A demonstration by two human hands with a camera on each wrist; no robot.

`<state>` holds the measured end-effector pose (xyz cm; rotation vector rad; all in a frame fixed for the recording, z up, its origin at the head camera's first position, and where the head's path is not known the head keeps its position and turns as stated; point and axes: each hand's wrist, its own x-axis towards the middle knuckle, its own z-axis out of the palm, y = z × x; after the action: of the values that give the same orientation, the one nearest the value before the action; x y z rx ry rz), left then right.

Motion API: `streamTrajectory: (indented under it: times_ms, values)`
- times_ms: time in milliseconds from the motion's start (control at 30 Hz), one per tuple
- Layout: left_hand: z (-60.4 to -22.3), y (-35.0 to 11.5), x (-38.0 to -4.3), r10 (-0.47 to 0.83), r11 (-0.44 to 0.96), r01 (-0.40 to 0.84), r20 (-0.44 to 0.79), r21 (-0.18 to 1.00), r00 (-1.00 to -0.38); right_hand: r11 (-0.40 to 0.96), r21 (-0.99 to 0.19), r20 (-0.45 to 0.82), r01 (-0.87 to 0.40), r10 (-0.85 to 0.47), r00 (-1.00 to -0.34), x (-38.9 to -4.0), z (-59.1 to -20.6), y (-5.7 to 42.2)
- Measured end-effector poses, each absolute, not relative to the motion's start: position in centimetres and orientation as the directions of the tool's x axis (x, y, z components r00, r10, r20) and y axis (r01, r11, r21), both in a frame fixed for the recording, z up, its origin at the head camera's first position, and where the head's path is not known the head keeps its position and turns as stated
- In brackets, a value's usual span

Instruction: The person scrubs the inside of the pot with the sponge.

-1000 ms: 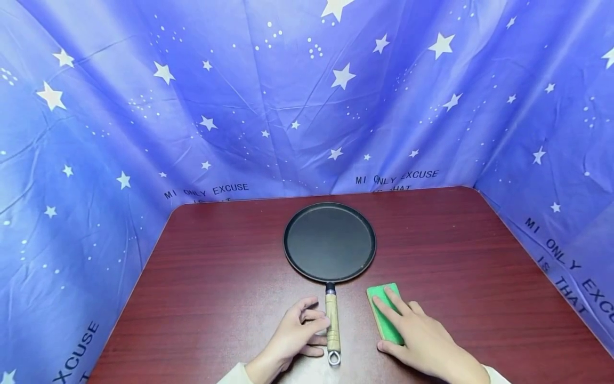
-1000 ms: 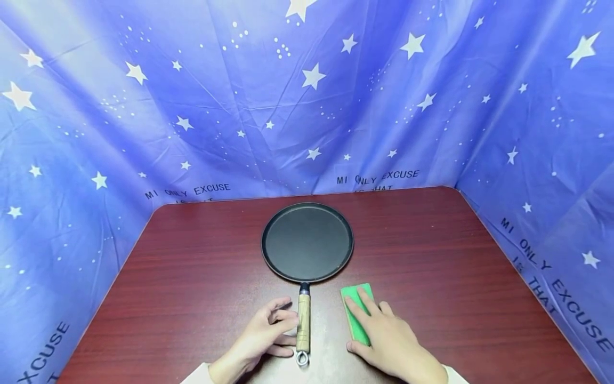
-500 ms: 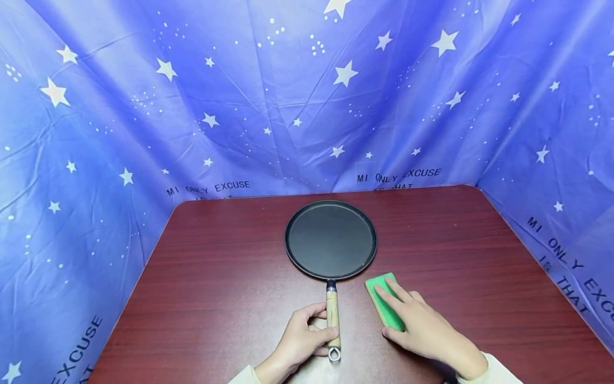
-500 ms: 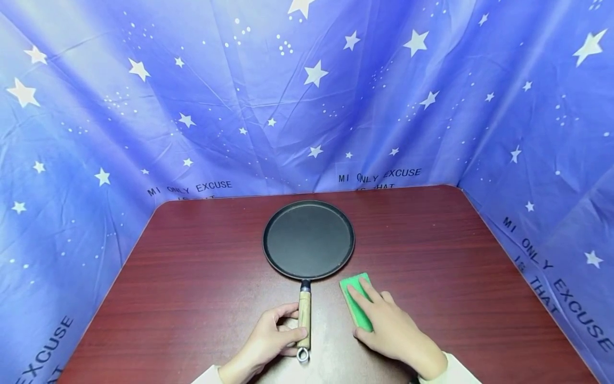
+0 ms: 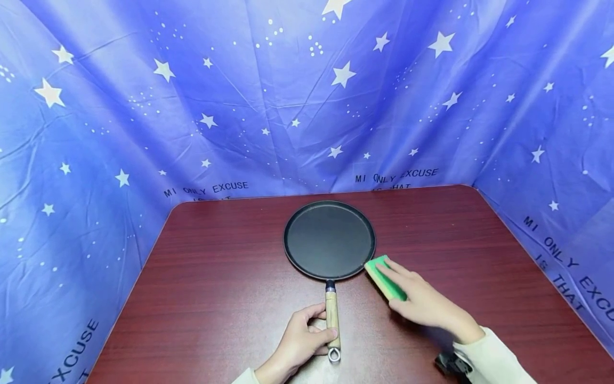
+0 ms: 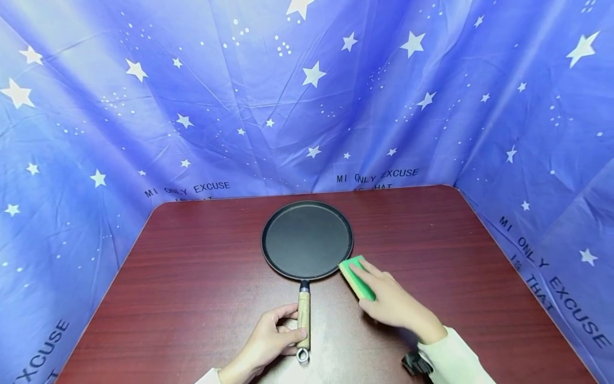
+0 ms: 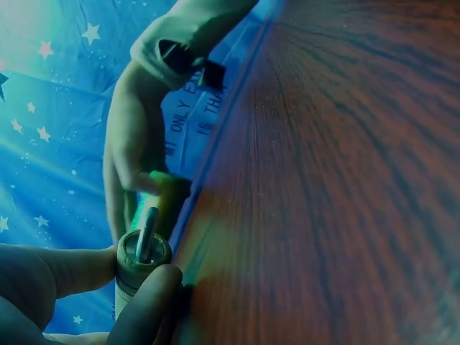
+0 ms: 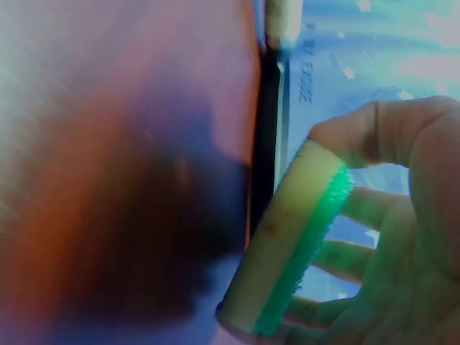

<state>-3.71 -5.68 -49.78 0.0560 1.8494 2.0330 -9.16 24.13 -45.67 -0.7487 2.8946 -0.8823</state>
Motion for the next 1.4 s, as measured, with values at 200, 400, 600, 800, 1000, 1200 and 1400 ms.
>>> streamTrajectory:
  times_ms: [200, 400, 600, 800, 1000, 1200, 1400]
  values:
    - [-49.9, -5.8, -3.8, 0.316, -0.066, -0.256, -0.223, 0.964, -0.922, 0.676, -0.564, 0.142, -0.475, -0.486, -0.862, -11.9, -45.4, 23.7]
    - [-50.0, -5.8, -3.8, 0.319, -0.069, -0.257, -0.222, 0.964, -0.921, 0.708, -0.519, 0.073, -0.479, -0.522, -0.850, -13.6, -45.5, 22.2]
    - [-50.1, -5.9, -3.8, 0.324, -0.081, -0.261, -0.222, 0.962, -0.920, 0.744, -0.459, -0.001, -0.486, -0.547, -0.837, -14.4, -44.8, 21.6]
    - [-50.2, -6.0, -3.8, 0.327, -0.076, -0.249, -0.212, 0.965, -0.921, 0.734, -0.453, -0.067, -0.507, -0.595, -0.801, -14.8, -44.0, 21.8]
    - [-50.1, -5.8, -3.8, 0.334, -0.078, -0.243, -0.204, 0.967, -0.920, 0.716, -0.470, -0.098, -0.517, -0.624, -0.775, -15.1, -43.5, 22.0]
    - [-49.7, -5.7, -3.8, 0.328, -0.073, -0.229, -0.193, 0.971, -0.925, 0.708, -0.491, -0.109, -0.508, -0.628, -0.770, -15.2, -43.3, 21.8]
    - [-49.8, -5.9, -3.9, 0.327, -0.072, -0.222, -0.187, 0.972, -0.926, 0.699, -0.500, -0.098, -0.511, -0.632, -0.769, -15.2, -43.4, 21.5]
